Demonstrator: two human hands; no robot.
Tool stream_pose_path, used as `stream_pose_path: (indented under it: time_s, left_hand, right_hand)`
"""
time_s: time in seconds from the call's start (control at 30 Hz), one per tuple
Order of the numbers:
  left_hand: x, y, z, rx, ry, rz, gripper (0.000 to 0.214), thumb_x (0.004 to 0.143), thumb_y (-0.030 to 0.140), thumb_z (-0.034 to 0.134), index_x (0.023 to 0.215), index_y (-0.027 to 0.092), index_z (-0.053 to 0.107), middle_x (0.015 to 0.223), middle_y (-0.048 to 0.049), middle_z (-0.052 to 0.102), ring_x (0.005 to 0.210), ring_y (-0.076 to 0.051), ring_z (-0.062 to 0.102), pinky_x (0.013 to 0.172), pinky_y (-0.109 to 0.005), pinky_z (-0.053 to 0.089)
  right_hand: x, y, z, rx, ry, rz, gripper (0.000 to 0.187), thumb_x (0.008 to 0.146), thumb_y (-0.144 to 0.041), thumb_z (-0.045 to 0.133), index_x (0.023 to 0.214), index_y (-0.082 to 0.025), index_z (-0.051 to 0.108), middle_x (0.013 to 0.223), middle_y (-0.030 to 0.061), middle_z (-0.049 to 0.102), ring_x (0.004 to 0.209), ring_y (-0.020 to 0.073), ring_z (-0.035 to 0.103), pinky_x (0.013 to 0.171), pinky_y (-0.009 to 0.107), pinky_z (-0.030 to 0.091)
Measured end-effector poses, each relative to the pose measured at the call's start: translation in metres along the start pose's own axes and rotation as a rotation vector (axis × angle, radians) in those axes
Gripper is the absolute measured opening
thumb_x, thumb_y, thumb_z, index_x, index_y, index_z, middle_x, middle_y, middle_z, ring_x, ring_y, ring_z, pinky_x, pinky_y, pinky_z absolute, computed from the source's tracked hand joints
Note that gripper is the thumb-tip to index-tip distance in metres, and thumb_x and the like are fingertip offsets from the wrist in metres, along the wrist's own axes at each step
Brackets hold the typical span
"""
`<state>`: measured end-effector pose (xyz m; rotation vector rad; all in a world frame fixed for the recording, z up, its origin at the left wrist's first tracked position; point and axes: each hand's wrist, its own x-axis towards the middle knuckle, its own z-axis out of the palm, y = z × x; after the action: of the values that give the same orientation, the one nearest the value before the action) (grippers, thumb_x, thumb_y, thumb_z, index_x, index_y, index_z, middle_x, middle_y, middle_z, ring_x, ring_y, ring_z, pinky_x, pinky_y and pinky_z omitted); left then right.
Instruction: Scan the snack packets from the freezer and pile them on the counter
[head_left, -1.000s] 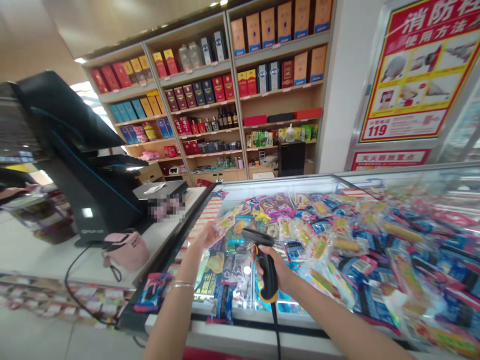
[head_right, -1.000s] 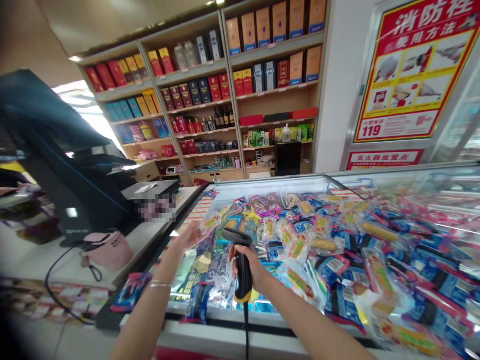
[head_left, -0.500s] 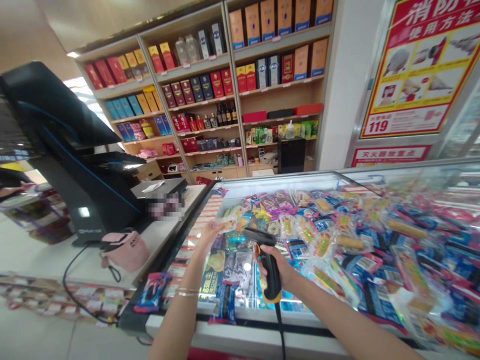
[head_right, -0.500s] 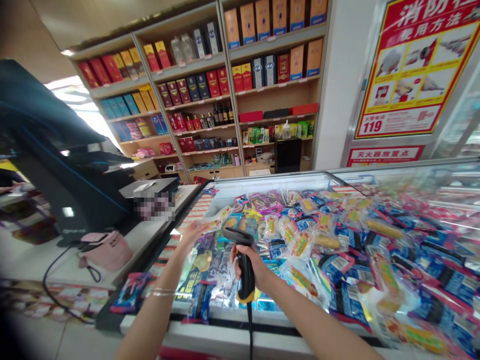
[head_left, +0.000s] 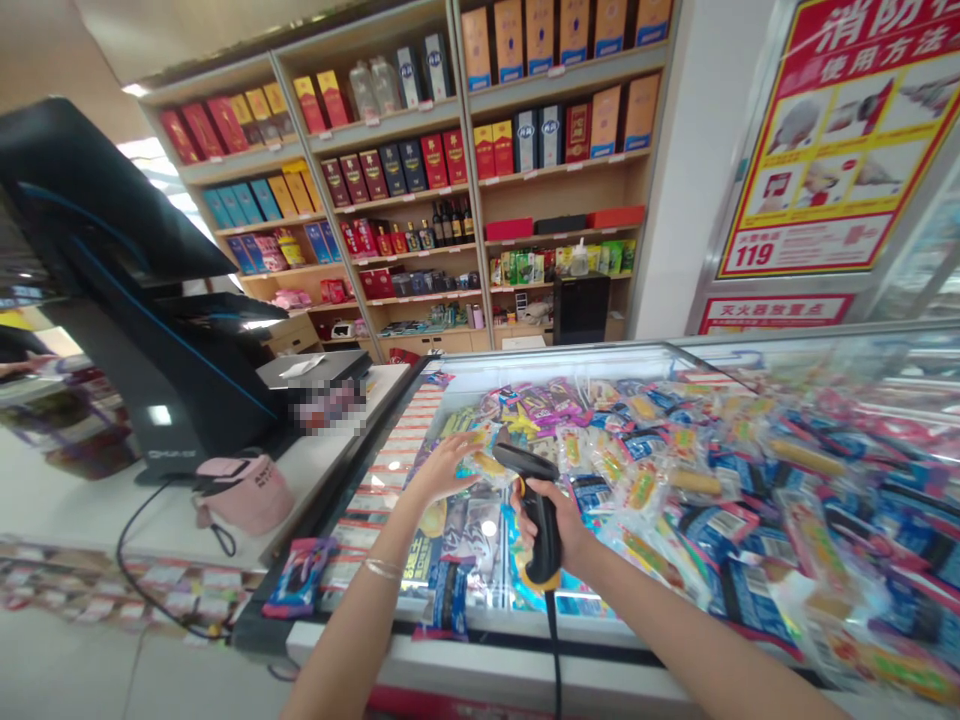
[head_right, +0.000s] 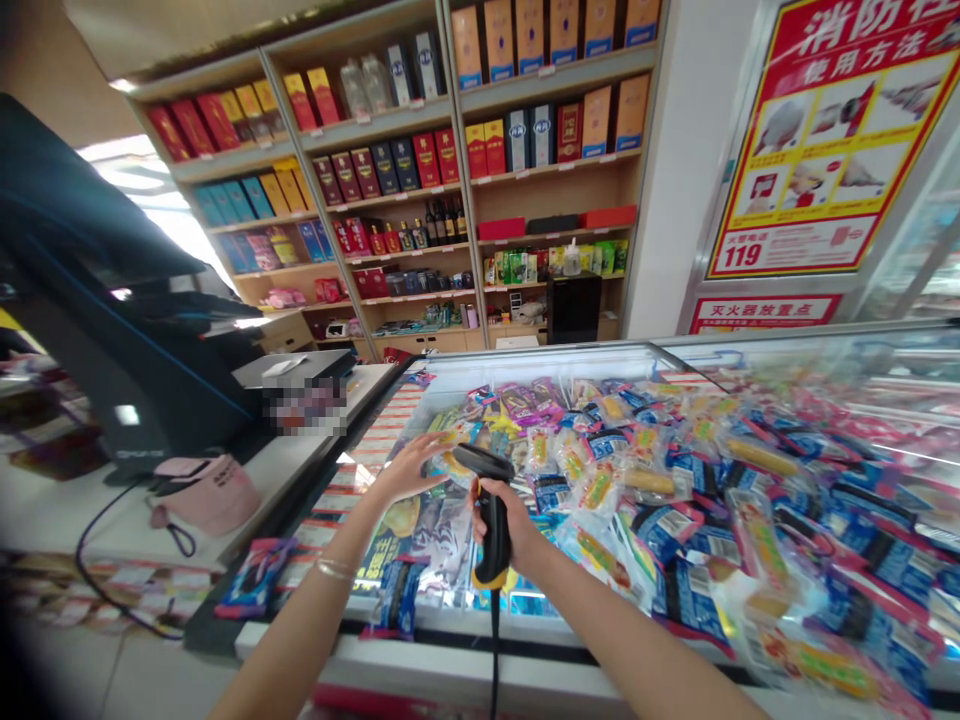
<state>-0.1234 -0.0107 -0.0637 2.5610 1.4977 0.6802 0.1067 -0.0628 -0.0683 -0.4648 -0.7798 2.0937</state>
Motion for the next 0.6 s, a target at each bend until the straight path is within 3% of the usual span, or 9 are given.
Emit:
stream_pose_path:
  time_s: [0.1, 0.23, 0.33, 0.47, 0.6]
  left_hand:
    - [0.009, -0.004, 0.014, 0.229, 0.007, 0.009, 0.048, 0.081, 0.027, 0.059, 0.129, 0.022, 0.055, 0.144, -0.0103, 0.047, 0.126, -0.027, 0.050, 0.108, -0.045, 0.038]
    - [0.018, 0.000, 0.030, 0.427, 0.053, -0.012, 0.033, 0.085, 0.017, 0.051, 0.116, 0.016, 0.060, 0.130, -0.0121, 0.058, 0.121, -0.025, 0.054, 0.107, -0.040, 0.040]
    - [0.019, 0.003, 0.036, 0.484, 0.019, -0.055, 0.028, 0.087, 0.013, 0.046, 0.111, 0.013, 0.061, 0.117, -0.0135, 0.063, 0.117, -0.024, 0.056, 0.101, -0.037, 0.044]
    - [0.017, 0.005, 0.042, 0.521, 0.006, -0.131, 0.037, 0.088, 0.009, 0.041, 0.121, 0.017, 0.057, 0.111, -0.0133, 0.065, 0.110, -0.024, 0.060, 0.088, -0.033, 0.051]
    - [0.018, 0.007, 0.044, 0.510, -0.019, -0.129, 0.045, 0.088, 0.006, 0.040, 0.127, 0.020, 0.055, 0.112, -0.0124, 0.066, 0.108, -0.023, 0.062, 0.094, -0.035, 0.048]
  right_hand:
    - [0.001, 0.001, -0.003, 0.017, -0.011, 0.002, 0.028, 0.067, -0.041, 0.070, 0.075, -0.016, 0.059, 0.057, -0.0045, 0.056, 0.035, 0.0053, 0.040, 0.035, 0.020, 0.035]
    - [0.001, 0.001, -0.005, 0.025, -0.023, -0.005, 0.027, 0.070, -0.040, 0.068, 0.077, -0.017, 0.058, 0.057, -0.0042, 0.056, 0.036, 0.0057, 0.040, 0.036, 0.021, 0.035]
    - [0.001, 0.001, -0.004, 0.026, -0.018, -0.006, 0.027, 0.069, -0.041, 0.068, 0.077, -0.017, 0.058, 0.058, -0.0044, 0.056, 0.036, 0.0056, 0.040, 0.036, 0.021, 0.035]
    - [0.000, 0.000, -0.003, 0.017, -0.014, -0.001, 0.028, 0.068, -0.042, 0.069, 0.074, -0.016, 0.058, 0.057, -0.0046, 0.055, 0.036, 0.0055, 0.040, 0.035, 0.021, 0.035]
    - [-0.002, -0.001, -0.003, 0.017, -0.019, -0.041, 0.027, 0.070, -0.041, 0.068, 0.074, -0.016, 0.058, 0.060, -0.0043, 0.056, 0.036, 0.0050, 0.040, 0.036, 0.020, 0.037]
